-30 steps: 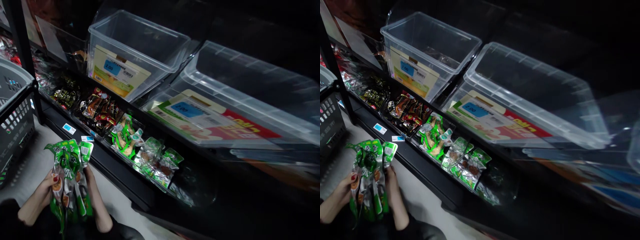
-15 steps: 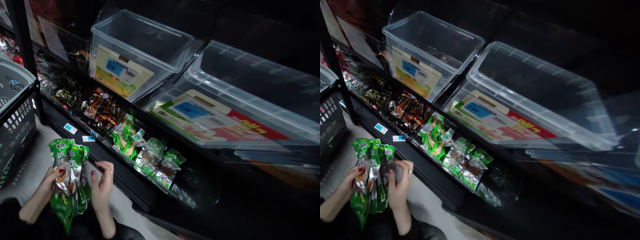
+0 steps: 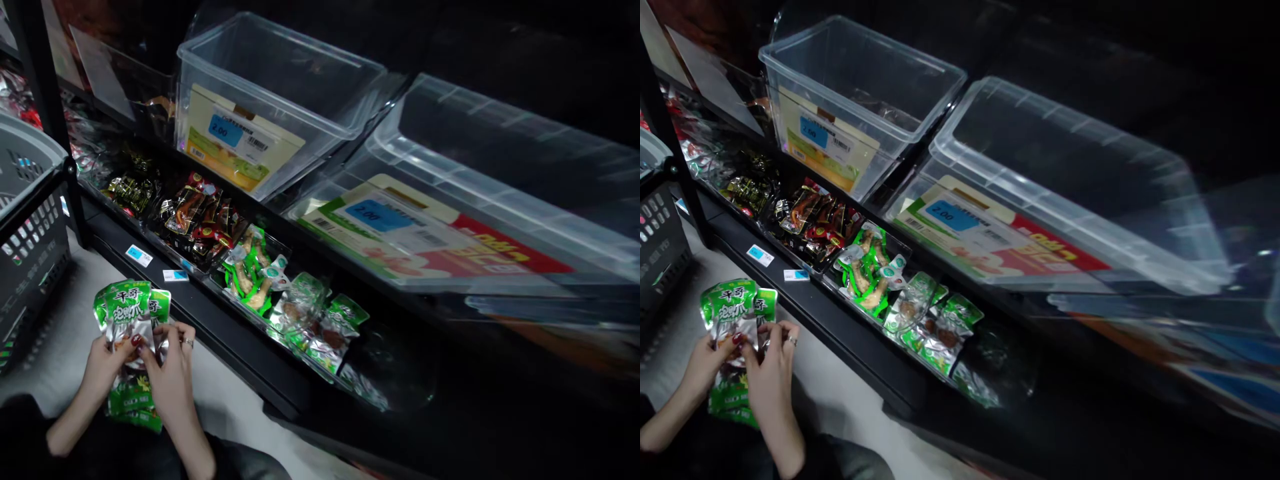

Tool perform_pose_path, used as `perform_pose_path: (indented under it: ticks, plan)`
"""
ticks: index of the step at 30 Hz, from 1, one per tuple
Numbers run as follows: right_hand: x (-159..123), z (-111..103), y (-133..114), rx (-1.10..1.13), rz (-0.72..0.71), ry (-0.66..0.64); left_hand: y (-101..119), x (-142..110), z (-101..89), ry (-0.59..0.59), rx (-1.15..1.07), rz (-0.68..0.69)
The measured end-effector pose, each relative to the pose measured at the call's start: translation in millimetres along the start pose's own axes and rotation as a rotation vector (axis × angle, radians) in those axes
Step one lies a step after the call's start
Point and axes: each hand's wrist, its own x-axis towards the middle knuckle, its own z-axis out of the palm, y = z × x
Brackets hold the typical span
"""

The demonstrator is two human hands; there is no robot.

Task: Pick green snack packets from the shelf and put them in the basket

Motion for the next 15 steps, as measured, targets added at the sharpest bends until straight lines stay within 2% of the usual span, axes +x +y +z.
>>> perform_pose_path:
  ticks: [6, 9, 12, 15]
  plan:
    - [8, 2, 11, 0.121, -0.071, -0.04, -11, 7, -2.0, 0.055, 0.057, 0.039]
    - [11, -1, 15, 0.225, -0.115, 0.022, -14, 9, -3.2, 0.039, 0.02, 0.038]
    - [13, -8, 18, 0.36, -0.088, 0.107, -16, 8, -1.8, -0.025, -0.089, -0.034]
    - [19, -23, 17, 0.606, 0.003, 0.128, -18, 9, 0.0, 0.004, -0.142, -0.072]
